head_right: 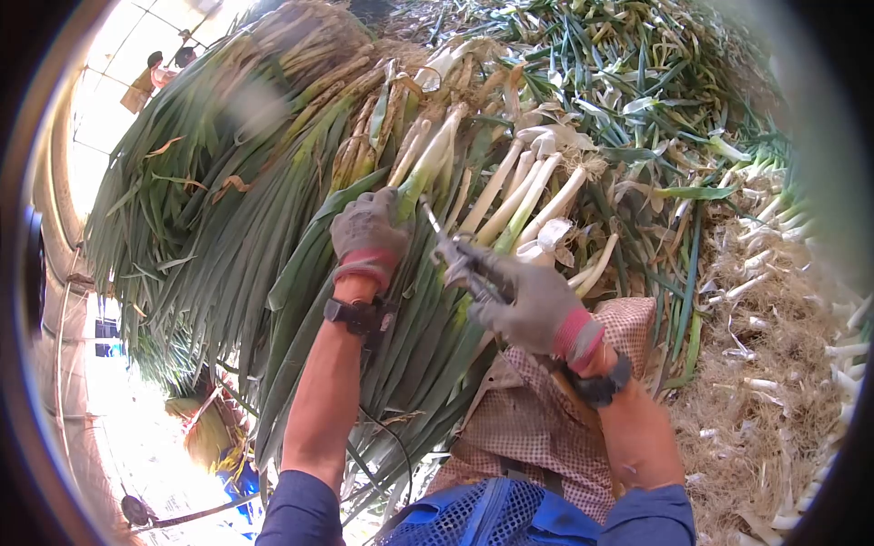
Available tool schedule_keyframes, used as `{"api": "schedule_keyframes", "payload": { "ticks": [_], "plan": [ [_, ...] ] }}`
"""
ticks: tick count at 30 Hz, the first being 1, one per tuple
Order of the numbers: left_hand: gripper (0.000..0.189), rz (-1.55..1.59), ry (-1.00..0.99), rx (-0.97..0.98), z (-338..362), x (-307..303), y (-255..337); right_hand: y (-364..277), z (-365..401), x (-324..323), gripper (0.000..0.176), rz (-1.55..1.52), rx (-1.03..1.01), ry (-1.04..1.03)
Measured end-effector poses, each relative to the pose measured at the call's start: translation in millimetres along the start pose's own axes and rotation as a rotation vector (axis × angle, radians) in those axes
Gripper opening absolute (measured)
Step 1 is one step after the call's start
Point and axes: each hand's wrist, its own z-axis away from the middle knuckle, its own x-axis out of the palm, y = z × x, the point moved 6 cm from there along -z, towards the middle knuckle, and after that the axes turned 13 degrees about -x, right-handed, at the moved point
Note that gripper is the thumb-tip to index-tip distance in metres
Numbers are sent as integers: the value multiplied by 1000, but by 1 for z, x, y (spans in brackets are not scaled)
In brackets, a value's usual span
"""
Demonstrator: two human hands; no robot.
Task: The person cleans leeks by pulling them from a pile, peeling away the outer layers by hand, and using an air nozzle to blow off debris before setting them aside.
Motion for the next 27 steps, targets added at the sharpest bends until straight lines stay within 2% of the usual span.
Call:
{"api": "schedule_keyframes", "payload": {
  "ticks": [3,6,10,13,15,17,20,21,25,27],
  "plan": [
    [47,-19,-52,-22,-2,8,-4,6,-6,8,76,32,36,-3],
    [47,-53,-111,-26,-7,8,-4,26,-37,-3,77,14,115,154],
    [47,-36,-152,-11,-11,9,-1,51,-89,-30,76,140,193,154],
    [46,-49,-150,-7,-11,12,0,76,-128,-43,76,230,171,195],
    [44,-66,-146,-8,-10,14,3,67,-140,-49,75,158,244,176],
    [43,-79,-148,-9,-10,16,4,62,-149,-49,71,74,277,187],
    [43,-75,-178,-13,-12,17,7,64,-145,-45,70,203,290,201],
    [45,-64,-201,-18,-12,17,7,67,-146,-46,68,326,219,245],
    [49,-3,-287,-79,-15,19,6,68,-129,-38,80,200,271,196],
    [48,-13,-414,-115,-13,15,8,76,-126,-39,80,272,335,175]
  ]
}}
